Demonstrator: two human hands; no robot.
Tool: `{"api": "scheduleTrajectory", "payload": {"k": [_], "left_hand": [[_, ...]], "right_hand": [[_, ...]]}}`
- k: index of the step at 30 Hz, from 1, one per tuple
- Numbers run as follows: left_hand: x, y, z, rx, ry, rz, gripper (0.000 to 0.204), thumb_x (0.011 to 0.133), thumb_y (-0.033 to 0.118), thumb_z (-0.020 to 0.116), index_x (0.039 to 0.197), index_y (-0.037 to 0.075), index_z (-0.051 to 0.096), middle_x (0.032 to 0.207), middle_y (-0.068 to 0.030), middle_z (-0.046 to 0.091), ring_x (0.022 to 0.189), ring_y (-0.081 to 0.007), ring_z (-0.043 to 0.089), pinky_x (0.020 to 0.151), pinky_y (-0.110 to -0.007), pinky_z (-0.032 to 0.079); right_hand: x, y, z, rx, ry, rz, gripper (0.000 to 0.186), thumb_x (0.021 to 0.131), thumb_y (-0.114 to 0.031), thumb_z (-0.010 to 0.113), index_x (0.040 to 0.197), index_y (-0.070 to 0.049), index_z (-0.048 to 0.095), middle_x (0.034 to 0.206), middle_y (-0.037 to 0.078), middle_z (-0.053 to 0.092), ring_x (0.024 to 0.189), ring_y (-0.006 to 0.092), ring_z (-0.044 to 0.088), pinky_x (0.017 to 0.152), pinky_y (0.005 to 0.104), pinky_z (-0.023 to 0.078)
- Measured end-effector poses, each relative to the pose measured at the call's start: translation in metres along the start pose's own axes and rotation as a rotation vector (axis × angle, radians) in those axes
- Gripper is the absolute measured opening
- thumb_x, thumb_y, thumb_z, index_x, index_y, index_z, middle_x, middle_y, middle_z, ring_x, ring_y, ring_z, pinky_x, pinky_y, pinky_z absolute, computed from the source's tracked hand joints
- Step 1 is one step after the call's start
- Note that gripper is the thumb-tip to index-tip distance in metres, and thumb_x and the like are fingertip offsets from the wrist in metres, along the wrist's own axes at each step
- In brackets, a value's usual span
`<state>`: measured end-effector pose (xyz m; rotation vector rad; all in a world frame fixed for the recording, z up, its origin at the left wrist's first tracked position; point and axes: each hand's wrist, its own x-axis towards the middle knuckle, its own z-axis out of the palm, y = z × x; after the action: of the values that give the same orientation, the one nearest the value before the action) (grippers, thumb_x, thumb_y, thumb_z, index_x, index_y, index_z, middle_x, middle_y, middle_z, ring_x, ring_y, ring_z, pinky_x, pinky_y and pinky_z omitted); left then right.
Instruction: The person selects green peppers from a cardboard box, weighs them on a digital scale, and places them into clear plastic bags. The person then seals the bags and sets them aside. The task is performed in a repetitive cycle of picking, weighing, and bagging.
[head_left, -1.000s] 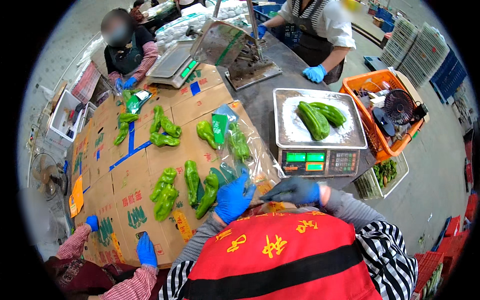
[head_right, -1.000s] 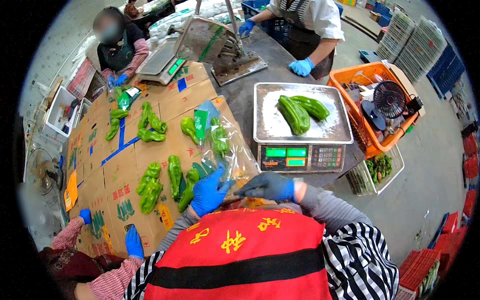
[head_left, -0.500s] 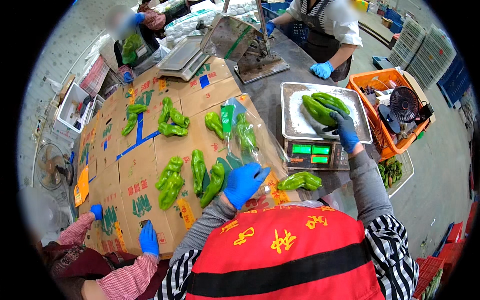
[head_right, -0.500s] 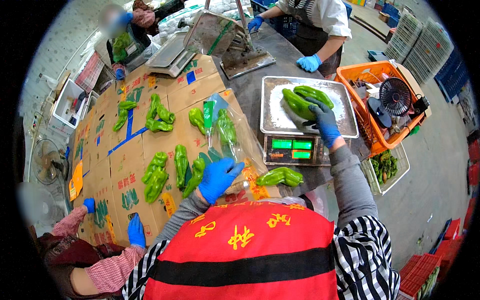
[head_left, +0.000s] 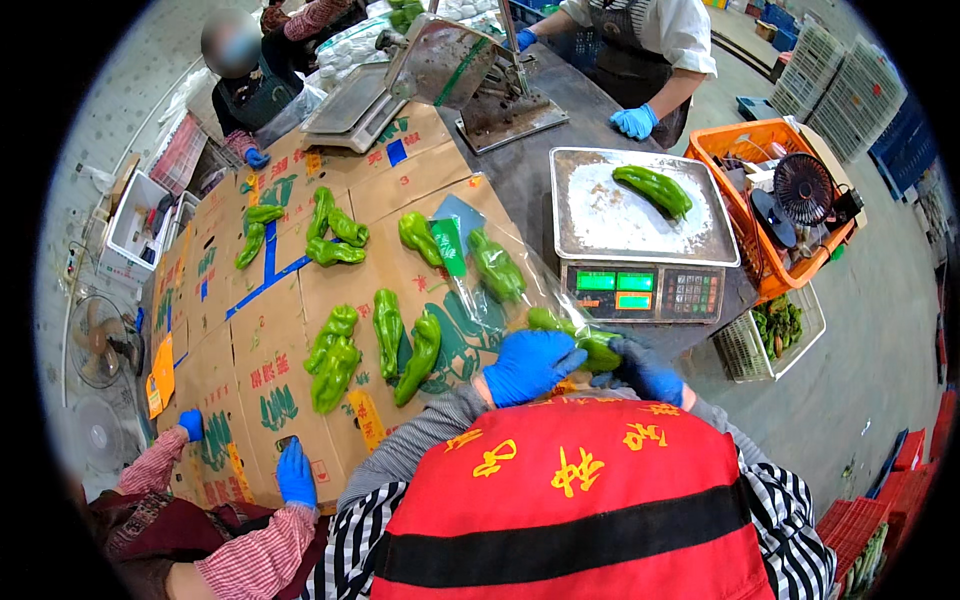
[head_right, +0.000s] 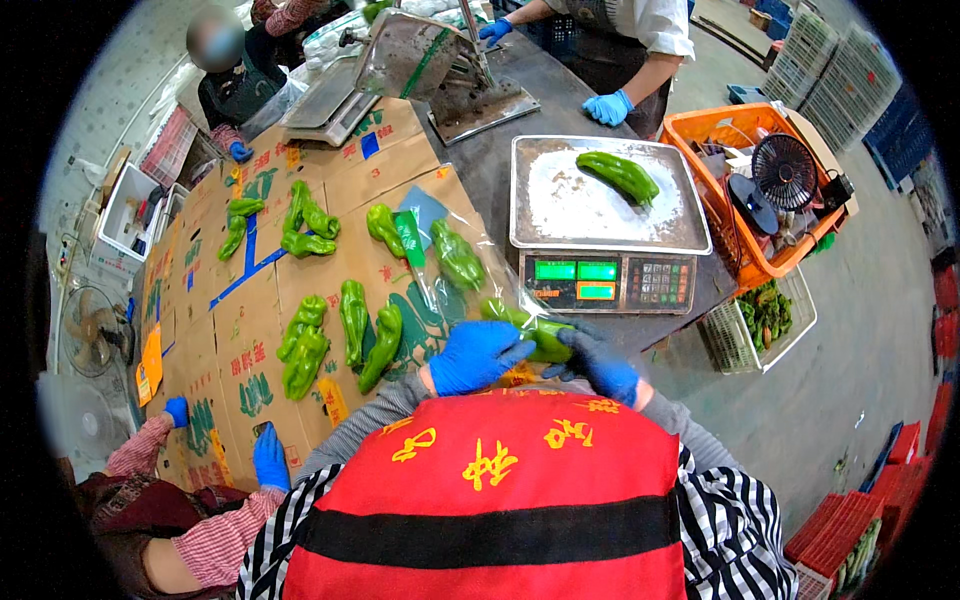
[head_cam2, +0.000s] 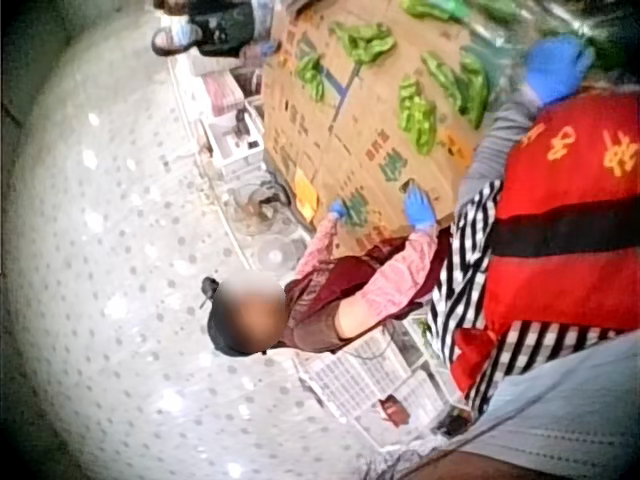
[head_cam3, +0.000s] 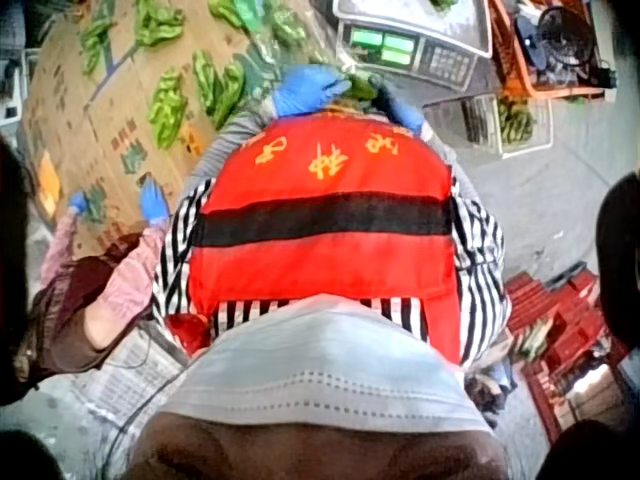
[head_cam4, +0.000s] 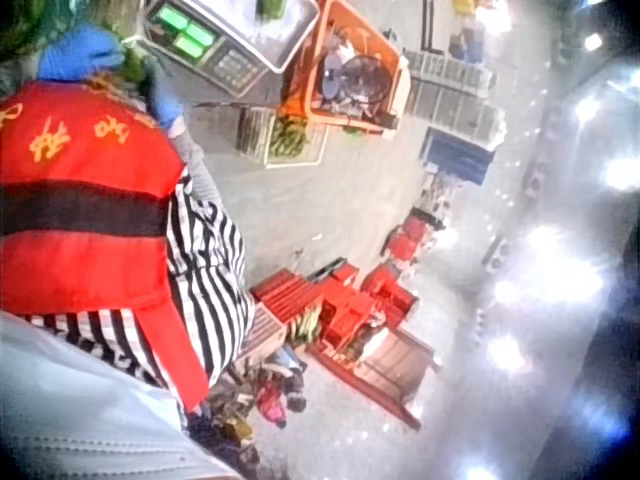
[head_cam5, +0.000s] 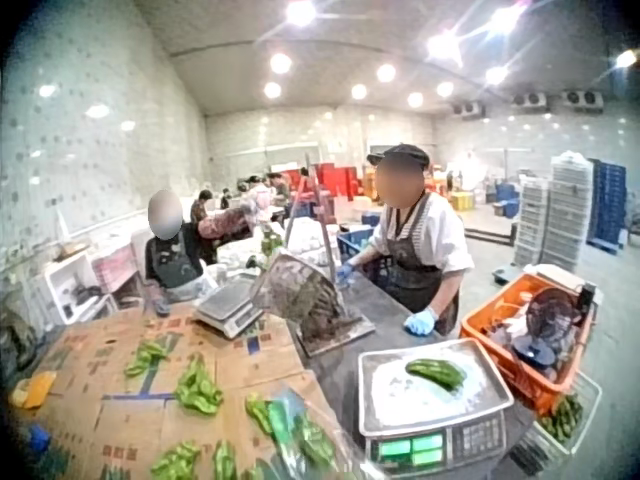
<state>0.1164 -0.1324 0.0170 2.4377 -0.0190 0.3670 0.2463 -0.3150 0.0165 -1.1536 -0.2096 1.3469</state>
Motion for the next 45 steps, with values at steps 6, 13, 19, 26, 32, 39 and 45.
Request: {"api": "scheduleTrajectory", "payload": {"k": [6,13,19,26,32,39,45], "left_hand": [[-0.006,0.003,-0.007,0.001,0.022,0.063,0.035,0.09,0.032,0.057,0.067,0.007,0.057,0.063,-0.0146,0.054,0.057,-0.0333,0.056,0.051,-0.042,0.042],[-0.019,-0.004,-0.013,-0.029,0.128,0.094,0.035,0.09,0.031,0.057,0.066,0.006,0.058,0.06,-0.0145,0.052,0.053,-0.033,0.053,0.05,-0.043,0.04],[-0.034,-0.012,0.001,0.079,0.083,0.099,0.04,0.089,0.035,0.056,0.059,0.008,0.058,0.059,-0.0153,0.054,0.054,-0.0329,0.056,0.049,-0.043,0.041],[-0.039,-0.015,-0.014,0.035,0.17,0.117,0.032,0.089,0.032,0.057,0.068,0.008,0.06,0.064,-0.0144,0.056,0.056,-0.0328,0.056,0.05,-0.043,0.042],[-0.047,-0.023,-0.019,0.159,0.126,0.173,0.022,0.088,0.029,0.058,0.08,0.009,0.064,0.067,-0.013,0.056,0.06,-0.0334,0.057,0.051,-0.043,0.044],[-0.039,-0.022,-0.034,0.197,0.189,-0.038,0.027,0.089,0.028,0.056,0.07,0.009,0.058,0.066,-0.0156,0.055,0.058,-0.0357,0.055,0.051,-0.045,0.042],[-0.038,-0.012,-0.015,0.017,0.127,-0.067,0.037,0.087,0.03,0.059,0.058,0.007,0.053,0.06,-0.0167,0.053,0.055,-0.0359,0.055,0.048,-0.045,0.04]], "right_hand": [[0.043,0.013,0.021,0.071,-0.165,-0.084,0.045,0.097,-0.022,0.049,0.137,-0.004,0.04,0.125,0.012,0.054,0.108,0.0187,0.056,0.093,0.0339,0.047],[0.073,-0.003,0.042,-0.893,-0.25,-0.364,0.058,0.083,-0.018,0.067,0.134,-0.003,0.045,0.123,0.014,0.058,0.11,0.0212,0.057,0.094,0.0347,0.045],[0.096,0.015,0.047,-0.993,-0.251,-0.334,0.036,0.082,-0.02,0.065,0.113,-0.002,0.061,0.104,0.017,0.066,0.093,0.0253,0.063,0.087,0.0334,0.047],[0.126,0.014,0.074,-1.104,-0.205,-0.458,0.046,0.084,-0.026,0.062,0.126,-0.01,0.054,0.104,0.02,0.065,0.093,0.0315,0.064,0.082,0.0388,0.049],[0.144,0.001,0.049,-1.064,0.098,-0.235,0.025,0.088,-0.026,0.057,0.089,-0.004,0.07,0.077,0.019,0.067,0.069,0.0276,0.067,0.053,0.0391,0.052],[0.068,-0.018,0.017,-0.776,0.13,-0.212,0.035,0.094,-0.03,0.053,0.089,0.001,0.068,0.076,0.01,0.07,0.06,0.013,0.062,0.054,0.0288,0.049],[0.079,-0.091,-0.058,-0.836,0.481,-0.773,0.037,0.083,-0.016,0.068,0.116,0.0,0.061,0.113,0.014,0.065,0.101,0.022,0.062,0.088,0.033,0.047]]}}
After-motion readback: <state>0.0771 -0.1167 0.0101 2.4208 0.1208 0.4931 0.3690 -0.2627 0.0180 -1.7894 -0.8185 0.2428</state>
